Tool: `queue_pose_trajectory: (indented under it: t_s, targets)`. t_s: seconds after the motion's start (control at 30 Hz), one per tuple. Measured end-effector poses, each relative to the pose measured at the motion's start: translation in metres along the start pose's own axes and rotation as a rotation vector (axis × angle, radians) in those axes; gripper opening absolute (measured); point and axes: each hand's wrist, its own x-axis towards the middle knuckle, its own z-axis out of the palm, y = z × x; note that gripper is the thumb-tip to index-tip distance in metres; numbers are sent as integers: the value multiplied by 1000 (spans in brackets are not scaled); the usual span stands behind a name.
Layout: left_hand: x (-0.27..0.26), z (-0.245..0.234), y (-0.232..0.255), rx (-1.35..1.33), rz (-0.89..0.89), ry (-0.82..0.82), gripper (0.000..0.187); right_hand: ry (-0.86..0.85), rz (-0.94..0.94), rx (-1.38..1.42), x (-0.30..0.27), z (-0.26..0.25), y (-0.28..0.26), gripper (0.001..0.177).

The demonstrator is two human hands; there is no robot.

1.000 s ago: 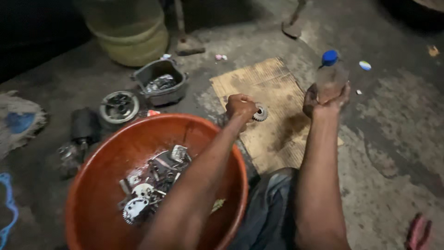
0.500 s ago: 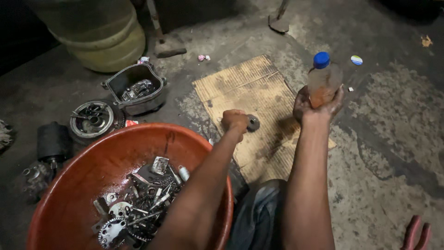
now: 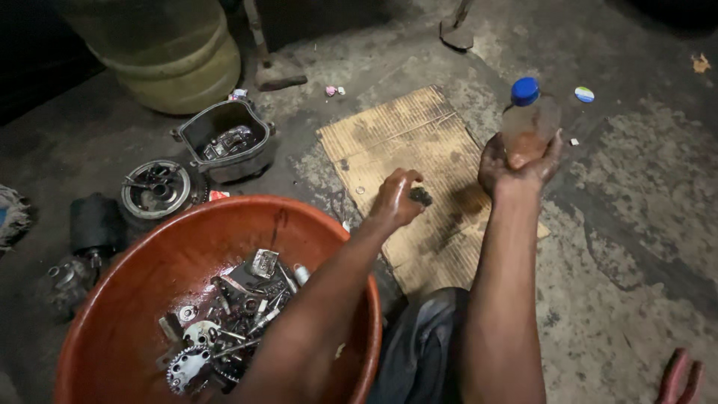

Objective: The person sits on the floor and scrubs various small mechanical parts, including gears and springs, inside a large orange basin filled with liquid. They use a dark cloth to wipe the parts and periodically pour an orange liquid from a plastic bottle onto the components to aid in cleaning.

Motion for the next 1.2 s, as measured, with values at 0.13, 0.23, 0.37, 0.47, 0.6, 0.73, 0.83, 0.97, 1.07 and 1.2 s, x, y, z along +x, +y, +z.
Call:
queue_pose_trajectory:
  t_s: [0.13, 0.23, 0.37, 0.47, 0.6, 0.73, 0.83, 0.97, 1.07, 1.2]
  targets:
    - [-9, -10, 7, 169, -46, -18, 49, 52, -1, -17, -4, 4, 3, 66]
    - [-11, -19, 1, 185, 93, 45, 41, -40, 5, -30, 1, 3, 7, 63]
    - [-15, -55, 7, 22, -135, 2, 19, -45, 27, -30, -11, 10, 20, 60]
    - [-46, -107, -3, 63, 76, 101, 22, -93, 70, -99, -33, 22, 40, 58]
    - [-126, -185, -37, 237, 167, 233, 28, -55, 154, -183, -68, 38, 77, 61]
    - [-198, -236, -53, 288, 360, 313, 35, -164, 322, -254, -89, 44, 123, 65]
    - [-224, -251, -47, 280, -30, 213, 24, -207, 420, -305, -101, 41, 152, 63]
    - [-193, -228, -10, 228, -190, 147, 24, -82, 441, -260, -113, 43, 164, 69]
    - [-145, -197, 10, 173, -204, 117, 21, -110, 417, -203, -102, 45, 153, 69]
    - [-78, -149, 5, 521, -80, 64, 23, -100, 264, -179, -70, 40, 122, 54]
